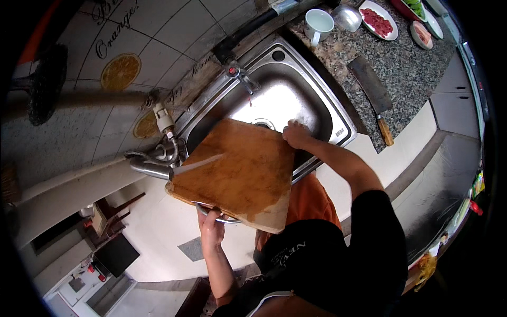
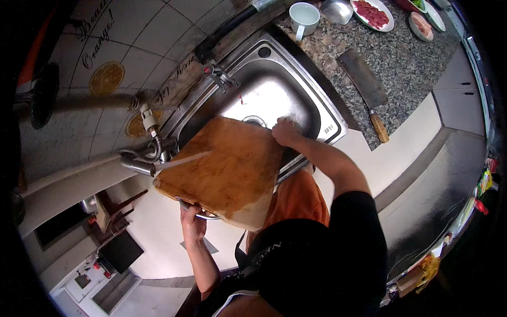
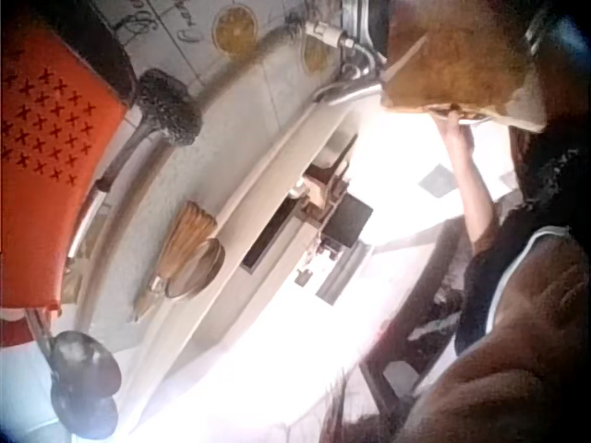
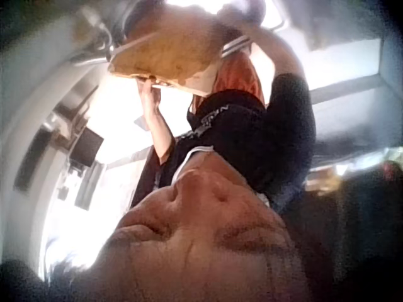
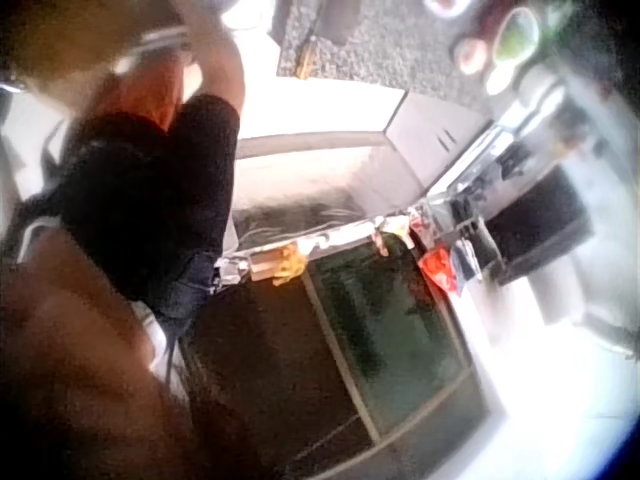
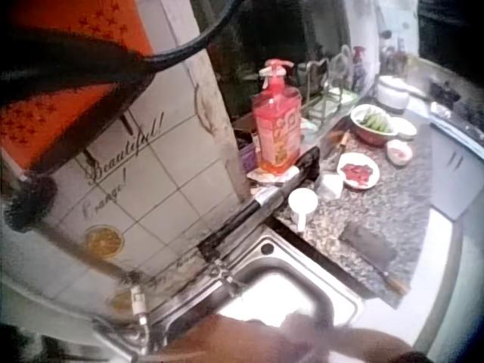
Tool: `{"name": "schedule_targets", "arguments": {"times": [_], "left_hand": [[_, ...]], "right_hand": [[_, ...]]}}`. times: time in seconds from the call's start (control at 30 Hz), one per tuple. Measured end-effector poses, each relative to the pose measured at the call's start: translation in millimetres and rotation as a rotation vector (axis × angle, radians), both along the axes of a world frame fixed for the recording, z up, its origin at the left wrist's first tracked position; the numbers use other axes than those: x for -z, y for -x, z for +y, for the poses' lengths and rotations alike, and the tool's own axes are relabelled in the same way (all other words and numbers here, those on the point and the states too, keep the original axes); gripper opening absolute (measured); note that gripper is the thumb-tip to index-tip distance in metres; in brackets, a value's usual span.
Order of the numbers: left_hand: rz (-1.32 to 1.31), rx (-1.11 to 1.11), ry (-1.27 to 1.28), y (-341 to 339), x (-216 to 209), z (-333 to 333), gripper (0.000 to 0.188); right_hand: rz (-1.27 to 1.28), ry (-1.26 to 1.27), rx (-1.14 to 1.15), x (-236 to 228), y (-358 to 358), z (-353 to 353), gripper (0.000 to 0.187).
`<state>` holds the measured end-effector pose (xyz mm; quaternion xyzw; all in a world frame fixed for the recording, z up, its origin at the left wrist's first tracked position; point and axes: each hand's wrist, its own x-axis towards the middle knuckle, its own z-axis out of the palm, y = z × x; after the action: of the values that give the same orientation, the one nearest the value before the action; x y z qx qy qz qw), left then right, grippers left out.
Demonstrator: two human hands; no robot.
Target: The person slices raw meat on a cutting board using a cleaver, then cleans the cleaver and board in a sink before seasoning the meat with powder from bags.
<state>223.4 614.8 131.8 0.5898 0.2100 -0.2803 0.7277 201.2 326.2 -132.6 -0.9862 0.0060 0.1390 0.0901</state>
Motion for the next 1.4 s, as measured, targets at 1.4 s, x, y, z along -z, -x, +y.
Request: {"name": "schedule_targets", "arguments": {"times": [1.4], "left_hand": [[0.029,-0.068,0.083,5,6,-6,0.057]], "right_hand": [[-0.018,-1.049,-0.023,-177,-68,144,0.035]]}}
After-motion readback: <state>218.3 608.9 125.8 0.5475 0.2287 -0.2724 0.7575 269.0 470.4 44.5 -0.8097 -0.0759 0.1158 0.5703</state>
